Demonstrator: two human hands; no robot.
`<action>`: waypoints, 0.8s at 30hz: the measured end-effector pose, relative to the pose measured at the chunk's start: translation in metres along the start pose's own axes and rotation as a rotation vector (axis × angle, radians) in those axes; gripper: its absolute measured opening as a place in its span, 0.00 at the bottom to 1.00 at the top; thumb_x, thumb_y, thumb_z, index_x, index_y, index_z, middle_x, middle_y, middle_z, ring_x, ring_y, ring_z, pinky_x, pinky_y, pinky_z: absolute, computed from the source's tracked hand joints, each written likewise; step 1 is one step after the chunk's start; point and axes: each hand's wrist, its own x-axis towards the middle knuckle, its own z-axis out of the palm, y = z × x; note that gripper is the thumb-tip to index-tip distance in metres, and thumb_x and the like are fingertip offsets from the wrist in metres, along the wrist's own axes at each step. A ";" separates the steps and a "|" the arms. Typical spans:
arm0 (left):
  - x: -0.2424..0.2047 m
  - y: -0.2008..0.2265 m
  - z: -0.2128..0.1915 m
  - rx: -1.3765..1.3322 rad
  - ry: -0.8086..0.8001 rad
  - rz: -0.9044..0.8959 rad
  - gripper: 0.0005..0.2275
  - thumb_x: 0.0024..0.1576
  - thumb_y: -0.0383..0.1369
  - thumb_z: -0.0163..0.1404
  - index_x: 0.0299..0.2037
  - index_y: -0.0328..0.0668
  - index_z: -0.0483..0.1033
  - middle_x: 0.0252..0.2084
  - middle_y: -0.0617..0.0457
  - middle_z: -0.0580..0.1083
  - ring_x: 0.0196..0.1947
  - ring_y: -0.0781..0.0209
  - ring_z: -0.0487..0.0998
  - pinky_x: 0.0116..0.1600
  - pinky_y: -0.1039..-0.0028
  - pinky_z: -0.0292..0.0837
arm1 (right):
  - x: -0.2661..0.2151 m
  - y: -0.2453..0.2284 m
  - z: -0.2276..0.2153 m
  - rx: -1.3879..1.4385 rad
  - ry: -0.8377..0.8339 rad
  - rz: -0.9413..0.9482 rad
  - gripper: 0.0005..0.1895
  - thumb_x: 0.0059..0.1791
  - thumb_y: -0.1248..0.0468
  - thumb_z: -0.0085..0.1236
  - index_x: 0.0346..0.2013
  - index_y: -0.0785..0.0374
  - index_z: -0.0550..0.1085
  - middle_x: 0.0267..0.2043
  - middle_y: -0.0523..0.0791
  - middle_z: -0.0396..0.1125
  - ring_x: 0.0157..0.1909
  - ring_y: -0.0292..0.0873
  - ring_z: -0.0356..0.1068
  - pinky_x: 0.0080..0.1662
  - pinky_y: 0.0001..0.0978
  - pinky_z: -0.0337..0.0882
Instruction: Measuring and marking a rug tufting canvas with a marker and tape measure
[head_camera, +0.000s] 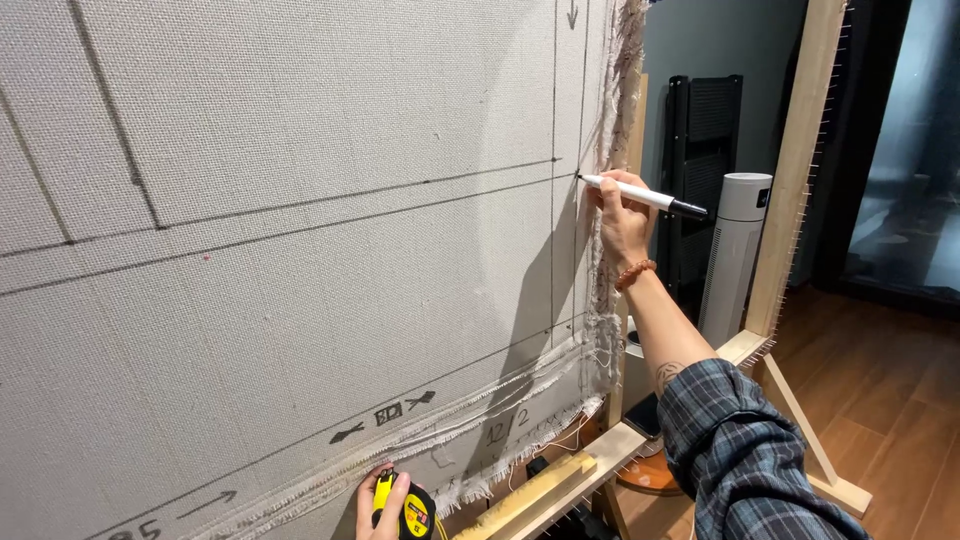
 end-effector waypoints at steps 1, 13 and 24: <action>0.002 -0.002 0.001 0.001 -0.001 -0.002 0.15 0.60 0.29 0.57 0.56 0.38 0.74 0.43 0.36 0.79 0.43 0.44 0.79 0.51 0.63 0.72 | -0.002 -0.007 0.002 -0.002 0.001 0.000 0.11 0.54 0.58 0.61 0.42 0.64 0.76 0.39 0.49 0.73 0.39 0.42 0.77 0.47 0.33 0.82; 0.015 -0.022 -0.003 -0.099 -0.036 0.146 0.14 0.59 0.25 0.56 0.55 0.37 0.74 0.37 0.33 0.77 0.39 0.43 0.80 0.48 0.64 0.73 | -0.002 -0.005 0.002 -0.002 -0.069 0.039 0.13 0.54 0.55 0.61 0.47 0.59 0.75 0.44 0.48 0.76 0.44 0.40 0.78 0.49 0.28 0.79; 0.015 -0.014 -0.007 -0.070 -0.070 0.033 0.16 0.59 0.27 0.56 0.58 0.40 0.72 0.43 0.33 0.76 0.45 0.43 0.79 0.53 0.63 0.72 | -0.001 0.003 -0.002 0.014 -0.031 0.015 0.14 0.53 0.54 0.61 0.43 0.61 0.75 0.41 0.48 0.73 0.40 0.42 0.77 0.47 0.34 0.82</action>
